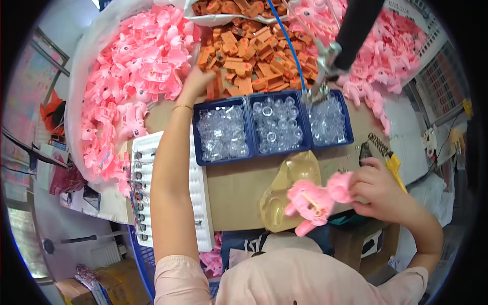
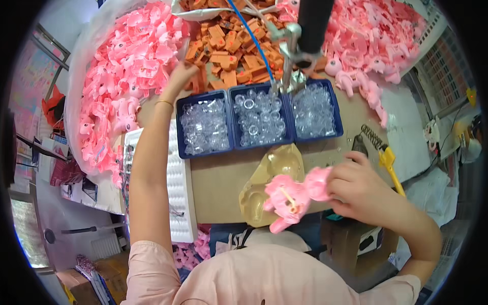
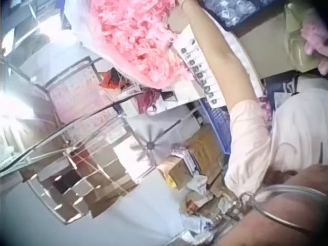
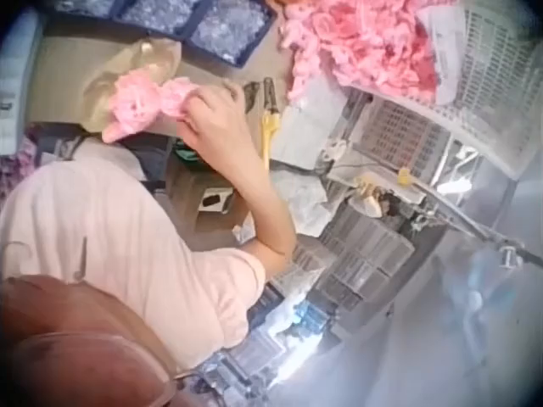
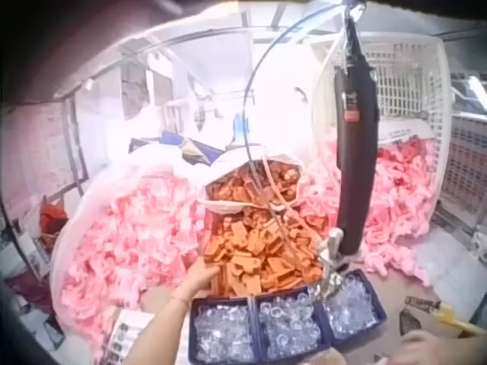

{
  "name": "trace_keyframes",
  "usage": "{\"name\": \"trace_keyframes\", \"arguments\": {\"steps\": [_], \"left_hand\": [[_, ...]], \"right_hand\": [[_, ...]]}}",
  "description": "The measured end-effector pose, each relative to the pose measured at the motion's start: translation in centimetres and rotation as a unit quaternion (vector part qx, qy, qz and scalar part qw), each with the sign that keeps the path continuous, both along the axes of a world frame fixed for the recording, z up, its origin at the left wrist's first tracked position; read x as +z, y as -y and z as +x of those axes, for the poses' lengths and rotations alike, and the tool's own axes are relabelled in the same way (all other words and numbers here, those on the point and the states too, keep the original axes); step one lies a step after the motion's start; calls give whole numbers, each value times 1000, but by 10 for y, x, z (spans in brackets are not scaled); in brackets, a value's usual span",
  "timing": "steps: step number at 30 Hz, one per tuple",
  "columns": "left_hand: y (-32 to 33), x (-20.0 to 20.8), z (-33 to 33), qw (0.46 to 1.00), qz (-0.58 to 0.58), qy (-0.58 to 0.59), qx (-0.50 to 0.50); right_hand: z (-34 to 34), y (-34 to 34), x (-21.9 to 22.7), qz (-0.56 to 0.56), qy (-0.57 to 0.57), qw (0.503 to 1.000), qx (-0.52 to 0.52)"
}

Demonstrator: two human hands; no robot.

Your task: Assembling a pink toy pony by soldering internal wires and joining the plastic housing components.

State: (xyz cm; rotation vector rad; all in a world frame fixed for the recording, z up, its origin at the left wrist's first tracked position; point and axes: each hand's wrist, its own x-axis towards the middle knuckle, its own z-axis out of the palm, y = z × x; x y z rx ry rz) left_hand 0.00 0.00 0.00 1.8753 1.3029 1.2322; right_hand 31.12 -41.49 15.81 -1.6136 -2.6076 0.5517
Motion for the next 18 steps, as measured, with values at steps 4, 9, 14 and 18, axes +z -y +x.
{"name": "trace_keyframes", "arguments": {"steps": [4, 9, 14, 18], "left_hand": [[18, 20, -17, 951, -212, 212, -76], [80, 48, -45, 819, -330, 423, -202], [230, 66, -51, 818, -358, 384, -233], [335, 63, -34, 778, -421, 427, -186]], "right_hand": [[-3, -33, -71, 174, 39, 974, 139], [-30, -21, -88, 166, 6, 983, 83], [-63, 14, -121, 92, -36, 995, 24], [-67, 16, -115, 33, -123, 991, -32]]}}
